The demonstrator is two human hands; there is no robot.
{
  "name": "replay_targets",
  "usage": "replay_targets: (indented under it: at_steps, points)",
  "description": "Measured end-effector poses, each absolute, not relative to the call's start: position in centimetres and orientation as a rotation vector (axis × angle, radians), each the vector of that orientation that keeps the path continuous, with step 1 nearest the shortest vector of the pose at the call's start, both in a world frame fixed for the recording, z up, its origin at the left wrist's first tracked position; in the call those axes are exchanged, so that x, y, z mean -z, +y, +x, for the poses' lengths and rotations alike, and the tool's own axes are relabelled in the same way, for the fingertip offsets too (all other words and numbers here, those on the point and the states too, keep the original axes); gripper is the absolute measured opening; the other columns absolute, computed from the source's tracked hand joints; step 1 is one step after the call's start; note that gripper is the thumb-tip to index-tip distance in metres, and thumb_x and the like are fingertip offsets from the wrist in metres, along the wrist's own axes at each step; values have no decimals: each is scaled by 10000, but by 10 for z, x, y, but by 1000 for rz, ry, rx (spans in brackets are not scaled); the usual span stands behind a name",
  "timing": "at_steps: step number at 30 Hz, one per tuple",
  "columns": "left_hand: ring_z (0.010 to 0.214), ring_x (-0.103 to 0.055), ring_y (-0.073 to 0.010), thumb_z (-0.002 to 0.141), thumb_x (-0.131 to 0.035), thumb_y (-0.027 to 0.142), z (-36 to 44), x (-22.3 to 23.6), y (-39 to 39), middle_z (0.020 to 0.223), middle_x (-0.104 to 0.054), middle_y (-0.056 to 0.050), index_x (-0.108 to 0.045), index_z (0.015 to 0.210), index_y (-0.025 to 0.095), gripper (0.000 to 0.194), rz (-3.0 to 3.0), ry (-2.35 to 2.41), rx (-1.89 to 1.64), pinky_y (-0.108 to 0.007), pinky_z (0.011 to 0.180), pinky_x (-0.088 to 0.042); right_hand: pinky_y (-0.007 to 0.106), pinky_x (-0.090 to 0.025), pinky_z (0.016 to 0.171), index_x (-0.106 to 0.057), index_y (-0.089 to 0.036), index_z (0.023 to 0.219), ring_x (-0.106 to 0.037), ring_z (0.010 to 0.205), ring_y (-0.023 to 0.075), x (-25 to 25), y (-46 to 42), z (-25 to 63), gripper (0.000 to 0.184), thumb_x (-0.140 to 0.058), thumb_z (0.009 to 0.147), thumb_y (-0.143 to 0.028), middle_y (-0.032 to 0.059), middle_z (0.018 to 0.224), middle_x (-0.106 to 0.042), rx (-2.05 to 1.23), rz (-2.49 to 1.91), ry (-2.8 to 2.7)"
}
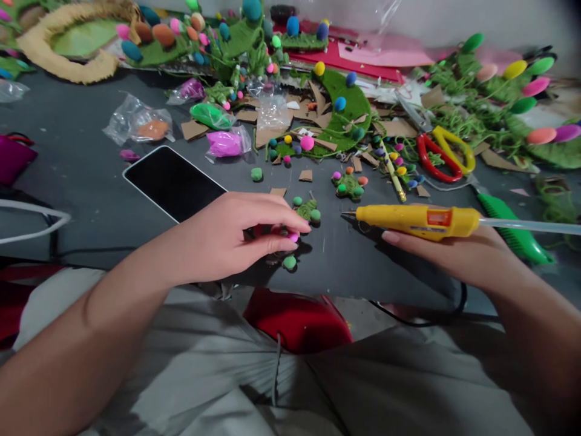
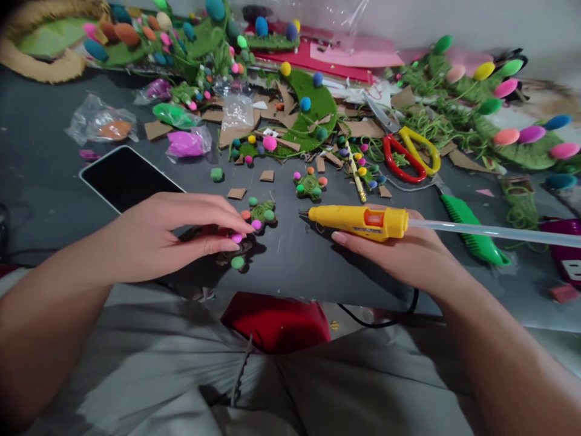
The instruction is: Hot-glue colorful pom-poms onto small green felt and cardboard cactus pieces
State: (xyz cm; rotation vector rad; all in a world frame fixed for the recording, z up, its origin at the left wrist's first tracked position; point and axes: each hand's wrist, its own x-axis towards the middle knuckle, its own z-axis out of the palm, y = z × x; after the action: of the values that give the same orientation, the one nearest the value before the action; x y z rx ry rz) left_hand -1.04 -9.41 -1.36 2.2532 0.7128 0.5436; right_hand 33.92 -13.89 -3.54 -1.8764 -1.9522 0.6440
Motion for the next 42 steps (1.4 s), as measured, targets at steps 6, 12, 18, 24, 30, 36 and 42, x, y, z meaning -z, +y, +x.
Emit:
replay_targets:
  at_steps: [6,12,18,24,30,36,42]
  points:
    - [927,-741,-170,907,-722,199,-7,8,-100,1010,-785,-44,-751,1071,228,169,2085,753,-619,-216,781,-563,493,-662,764,-827,-295,866,-779,841,368,36,-143,336,450,-759,723,-716,31,848,-810,-506,-1877,-1908]
    - [842,-759,-180,900,-757,289,-1,5,-107,971,-802,-36,-792,1004,272,111,1684,792,-684,-224,724,-591,420,-614,667,-803,-241,903,-762,780,319,38,-153,339,470,-768,744,-682,49,817,-797,-347,-1808,-1962]
    - [718,-735,-151,933,-725,285,-1,4,-106,895,-794,-43,-805,1018,283,117,1412,692,-719,-208,593,-560,329,-485,549,-734,-281,892,-658,672,225,25,-165,354,338,-826,745,-571,41,838,-713,-294,-1729,-2077]
    - [680,-666,-96,935,-719,227,-2,9,-99,898,-760,-35,-808,1024,272,134,1274,568,-775,-172,566,-531,304,-406,459,-614,-291,833,-562,541,178,15,-171,357,350,-833,743,-549,20,679,-627,-152,-1813,-2129]
    - [699,-687,-105,916,-742,220,1,14,-99,935,-775,-48,-804,1000,246,107,1224,577,-763,-187,615,-572,309,-275,352,-370,-268,533,-375,357,143,6,-184,373,621,-773,715,-704,-30,428,-389,-166,-2109,-2233]
    - [704,-725,-119,935,-725,235,6,11,-101,897,-769,-49,-719,1063,180,140,1200,588,-742,-196,641,-601,305,-426,475,-434,-245,592,-499,504,155,-9,-207,332,422,-766,839,-329,-27,537,-487,-1034,-1455,-2391]
    - [721,-742,-138,937,-727,284,10,13,-107,891,-774,-49,-631,1089,173,212,1194,614,-694,-221,672,-615,244,-536,568,-691,-282,1085,-614,638,123,-10,-189,244,266,-794,841,-264,-13,821,-671,-787,-1226,-1908]
